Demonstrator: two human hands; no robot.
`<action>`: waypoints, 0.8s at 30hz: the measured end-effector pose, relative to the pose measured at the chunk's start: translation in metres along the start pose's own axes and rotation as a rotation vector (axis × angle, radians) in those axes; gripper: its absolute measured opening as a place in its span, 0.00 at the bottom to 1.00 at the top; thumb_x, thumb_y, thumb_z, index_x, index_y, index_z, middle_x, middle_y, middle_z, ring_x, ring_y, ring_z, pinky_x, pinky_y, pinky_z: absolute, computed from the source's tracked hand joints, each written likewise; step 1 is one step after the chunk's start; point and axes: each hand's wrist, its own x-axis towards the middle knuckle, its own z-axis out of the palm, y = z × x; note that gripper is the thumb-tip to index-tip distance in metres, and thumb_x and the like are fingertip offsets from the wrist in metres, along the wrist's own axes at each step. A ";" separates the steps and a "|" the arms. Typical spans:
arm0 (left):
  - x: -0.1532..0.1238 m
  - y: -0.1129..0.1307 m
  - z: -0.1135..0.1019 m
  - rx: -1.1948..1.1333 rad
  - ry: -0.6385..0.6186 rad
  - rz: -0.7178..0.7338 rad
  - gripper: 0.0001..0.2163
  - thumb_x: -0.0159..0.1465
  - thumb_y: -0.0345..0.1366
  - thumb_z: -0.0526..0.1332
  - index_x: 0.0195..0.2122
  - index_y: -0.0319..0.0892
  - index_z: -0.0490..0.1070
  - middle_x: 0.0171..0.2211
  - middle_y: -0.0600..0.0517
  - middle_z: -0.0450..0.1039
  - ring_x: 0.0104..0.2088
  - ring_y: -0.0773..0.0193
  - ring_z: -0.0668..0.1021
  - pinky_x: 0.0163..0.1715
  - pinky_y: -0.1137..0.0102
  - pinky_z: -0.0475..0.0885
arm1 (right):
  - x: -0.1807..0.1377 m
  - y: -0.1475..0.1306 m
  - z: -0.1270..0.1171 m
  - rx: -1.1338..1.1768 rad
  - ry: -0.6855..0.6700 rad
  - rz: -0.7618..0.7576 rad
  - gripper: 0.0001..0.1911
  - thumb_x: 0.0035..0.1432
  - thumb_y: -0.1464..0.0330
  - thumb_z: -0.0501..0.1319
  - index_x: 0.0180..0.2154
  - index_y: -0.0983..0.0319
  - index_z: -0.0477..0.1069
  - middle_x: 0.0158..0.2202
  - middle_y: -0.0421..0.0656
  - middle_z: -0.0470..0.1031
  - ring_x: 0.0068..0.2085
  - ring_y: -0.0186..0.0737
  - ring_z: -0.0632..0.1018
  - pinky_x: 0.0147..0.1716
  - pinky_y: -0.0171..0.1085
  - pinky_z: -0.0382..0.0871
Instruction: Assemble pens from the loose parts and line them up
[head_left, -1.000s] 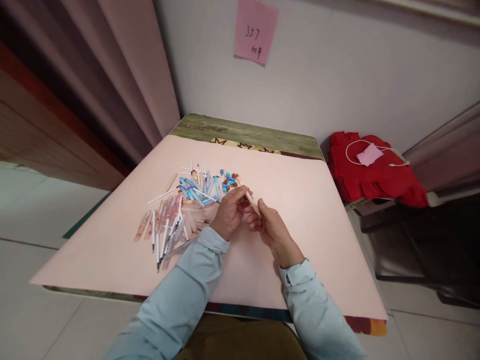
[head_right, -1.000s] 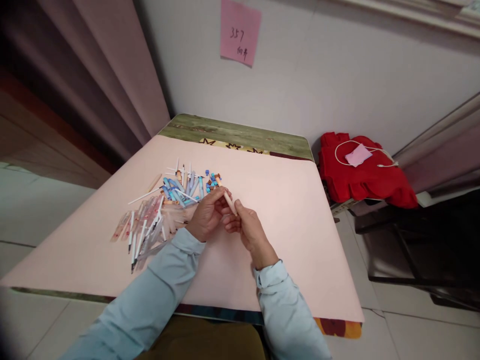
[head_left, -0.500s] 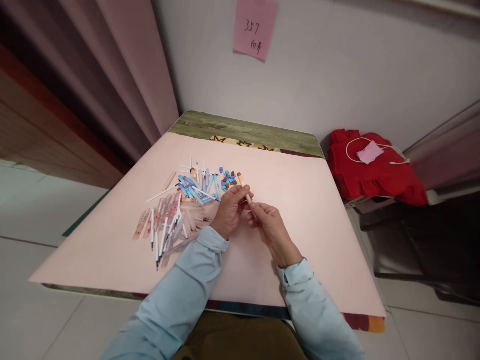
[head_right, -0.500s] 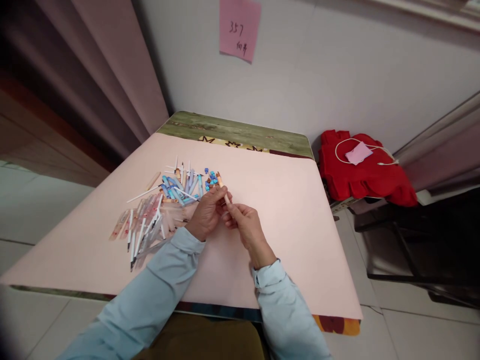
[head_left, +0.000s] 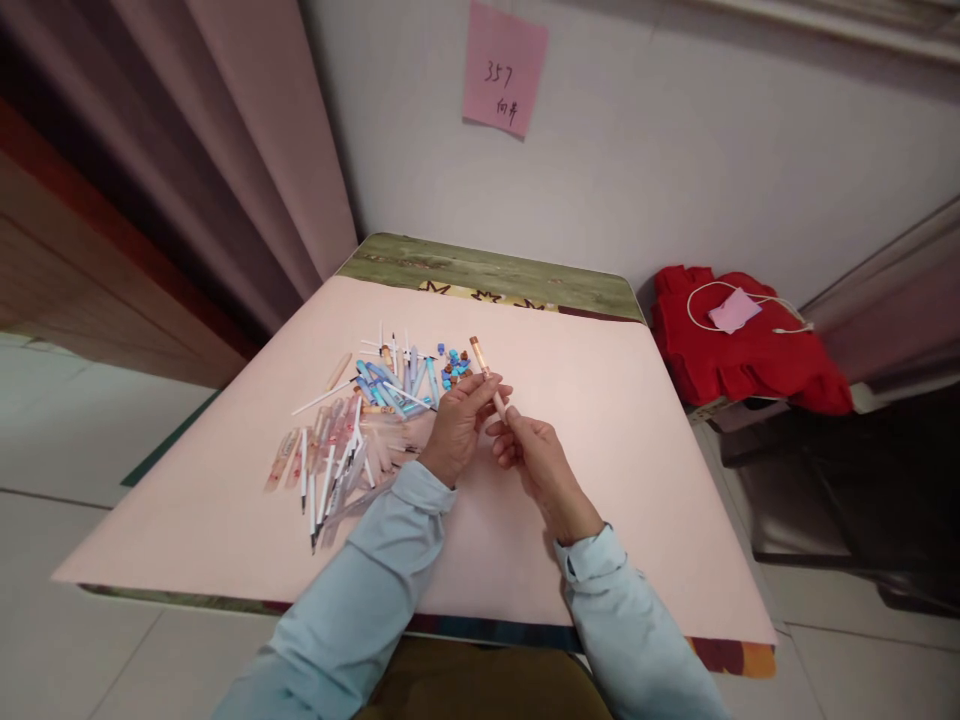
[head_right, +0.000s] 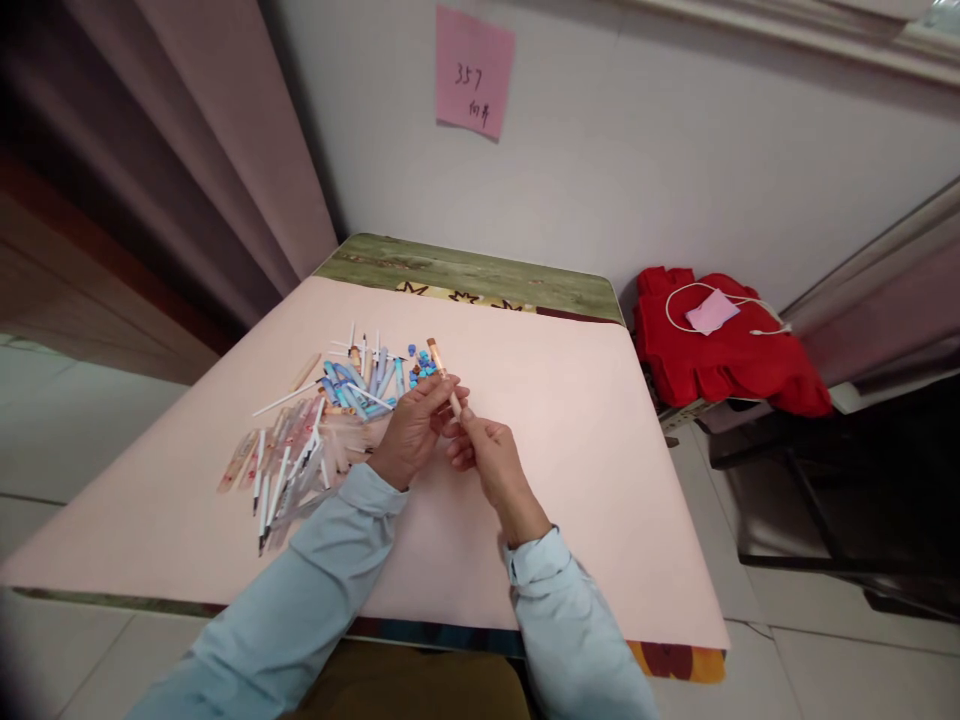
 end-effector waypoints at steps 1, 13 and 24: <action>0.001 0.001 -0.001 0.004 0.026 0.024 0.14 0.51 0.40 0.73 0.34 0.38 0.75 0.29 0.52 0.77 0.26 0.71 0.76 0.25 0.77 0.70 | -0.001 0.001 0.001 -0.025 -0.006 -0.038 0.24 0.55 0.48 0.64 0.31 0.64 0.78 0.21 0.41 0.73 0.21 0.31 0.70 0.22 0.31 0.62; -0.005 0.001 0.003 -0.025 -0.050 0.000 0.18 0.57 0.49 0.68 0.38 0.39 0.76 0.32 0.49 0.79 0.20 0.70 0.75 0.21 0.73 0.69 | -0.005 0.000 0.011 0.087 -0.056 -0.126 0.22 0.58 0.50 0.62 0.29 0.63 0.75 0.19 0.38 0.69 0.20 0.29 0.67 0.21 0.30 0.59; 0.000 0.000 -0.003 0.100 0.050 0.079 0.12 0.54 0.41 0.72 0.32 0.38 0.75 0.29 0.50 0.79 0.29 0.69 0.77 0.31 0.75 0.70 | -0.003 0.000 0.013 0.129 0.014 -0.087 0.19 0.51 0.53 0.70 0.33 0.63 0.76 0.22 0.37 0.71 0.22 0.28 0.68 0.22 0.29 0.60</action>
